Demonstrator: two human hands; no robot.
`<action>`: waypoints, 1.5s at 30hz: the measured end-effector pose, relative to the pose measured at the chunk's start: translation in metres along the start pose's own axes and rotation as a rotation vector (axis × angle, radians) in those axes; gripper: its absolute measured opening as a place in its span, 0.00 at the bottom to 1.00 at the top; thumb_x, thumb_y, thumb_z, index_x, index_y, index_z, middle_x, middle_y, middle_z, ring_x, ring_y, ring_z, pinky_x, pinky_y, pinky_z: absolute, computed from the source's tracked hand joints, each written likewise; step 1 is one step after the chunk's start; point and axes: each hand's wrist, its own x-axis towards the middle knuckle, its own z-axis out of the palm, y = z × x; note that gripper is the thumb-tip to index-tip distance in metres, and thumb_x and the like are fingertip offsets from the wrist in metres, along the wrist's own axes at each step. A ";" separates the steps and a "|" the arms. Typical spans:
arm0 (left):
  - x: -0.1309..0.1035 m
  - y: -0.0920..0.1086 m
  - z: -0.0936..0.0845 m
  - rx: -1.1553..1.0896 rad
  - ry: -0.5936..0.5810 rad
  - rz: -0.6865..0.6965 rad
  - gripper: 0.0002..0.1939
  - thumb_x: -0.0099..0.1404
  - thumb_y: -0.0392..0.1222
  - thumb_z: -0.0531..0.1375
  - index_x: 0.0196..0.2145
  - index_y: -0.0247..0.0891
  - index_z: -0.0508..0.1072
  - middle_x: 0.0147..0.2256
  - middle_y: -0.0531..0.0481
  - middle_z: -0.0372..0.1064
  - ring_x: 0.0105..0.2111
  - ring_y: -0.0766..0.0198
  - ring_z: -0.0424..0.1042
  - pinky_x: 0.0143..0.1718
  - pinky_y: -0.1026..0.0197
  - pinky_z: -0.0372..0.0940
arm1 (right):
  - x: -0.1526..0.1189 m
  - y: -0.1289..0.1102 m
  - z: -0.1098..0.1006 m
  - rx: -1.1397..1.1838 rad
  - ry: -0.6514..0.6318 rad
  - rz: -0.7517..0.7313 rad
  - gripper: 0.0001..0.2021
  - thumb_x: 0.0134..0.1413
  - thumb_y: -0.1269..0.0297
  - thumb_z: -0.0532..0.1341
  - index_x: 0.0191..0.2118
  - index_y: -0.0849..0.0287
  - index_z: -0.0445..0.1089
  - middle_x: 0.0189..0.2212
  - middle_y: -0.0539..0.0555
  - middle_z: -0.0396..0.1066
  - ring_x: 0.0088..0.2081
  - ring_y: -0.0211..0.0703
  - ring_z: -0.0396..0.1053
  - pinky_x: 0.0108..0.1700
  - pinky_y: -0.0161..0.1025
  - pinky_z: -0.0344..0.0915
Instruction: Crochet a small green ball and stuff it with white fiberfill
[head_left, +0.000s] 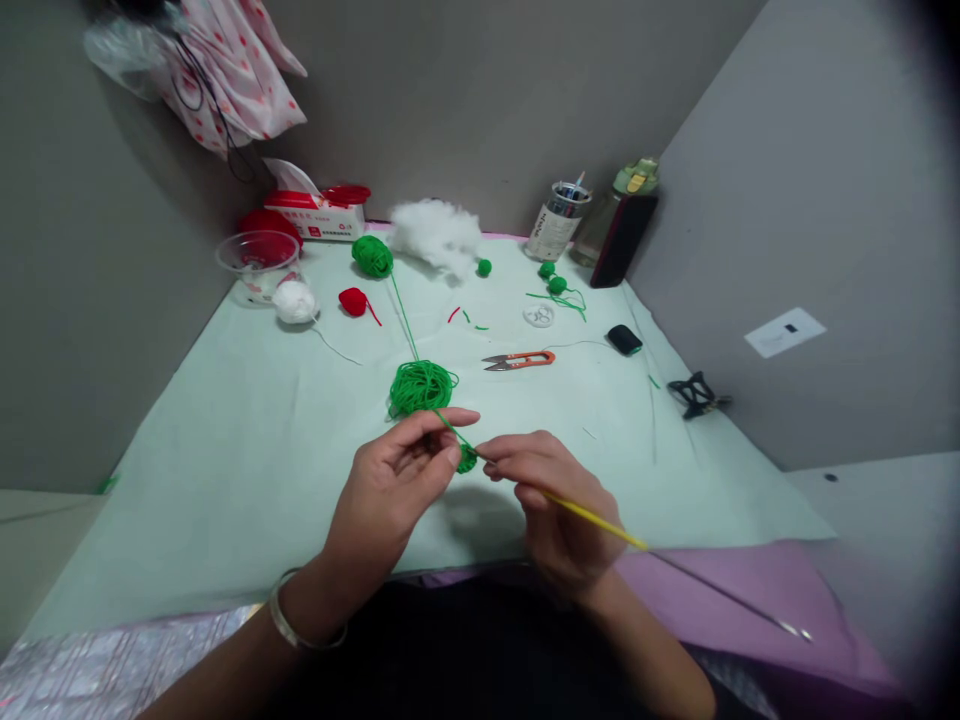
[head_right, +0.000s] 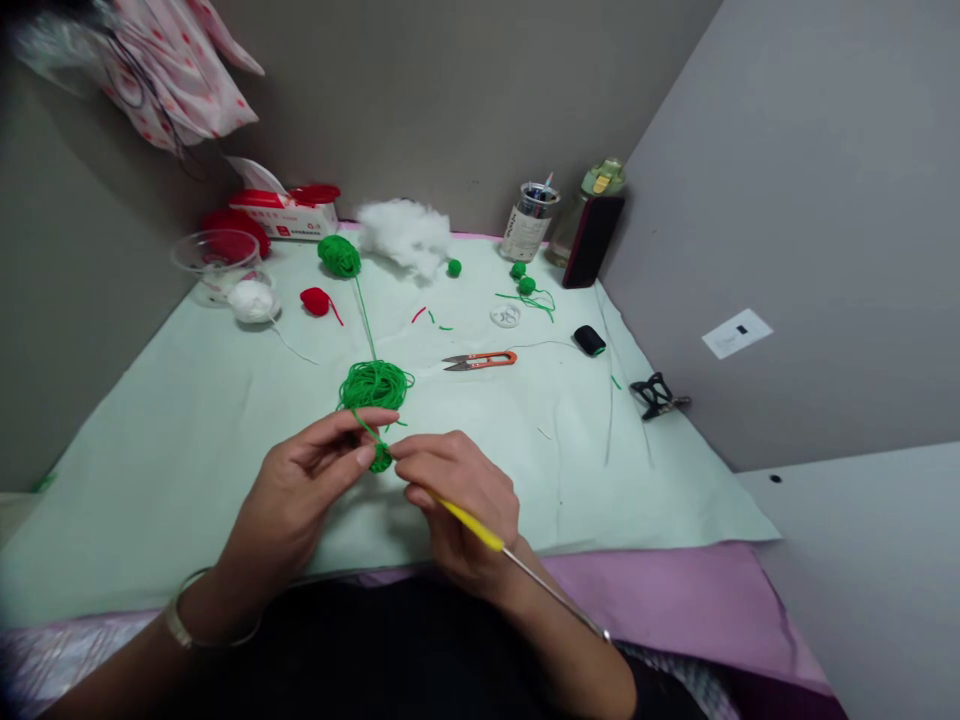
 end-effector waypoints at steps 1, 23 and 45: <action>-0.001 0.001 0.001 0.010 0.010 0.008 0.10 0.68 0.41 0.67 0.47 0.46 0.85 0.35 0.52 0.75 0.37 0.64 0.73 0.43 0.64 0.70 | -0.001 0.000 0.000 -0.006 -0.003 0.003 0.11 0.72 0.71 0.58 0.52 0.55 0.76 0.41 0.58 0.81 0.46 0.48 0.79 0.42 0.47 0.77; -0.005 -0.004 0.010 -0.197 0.100 -0.026 0.20 0.59 0.37 0.74 0.50 0.44 0.84 0.36 0.53 0.73 0.39 0.65 0.72 0.49 0.63 0.69 | -0.010 0.009 0.013 -0.272 -0.024 -0.087 0.20 0.66 0.74 0.64 0.58 0.46 0.75 0.45 0.56 0.81 0.44 0.49 0.81 0.44 0.45 0.80; 0.000 -0.009 0.011 -0.418 0.046 -0.173 0.22 0.59 0.40 0.74 0.52 0.41 0.83 0.37 0.50 0.76 0.41 0.62 0.73 0.47 0.62 0.67 | -0.005 0.004 0.021 -0.111 0.091 0.097 0.18 0.65 0.73 0.65 0.55 0.46 0.79 0.45 0.54 0.79 0.44 0.45 0.79 0.43 0.43 0.79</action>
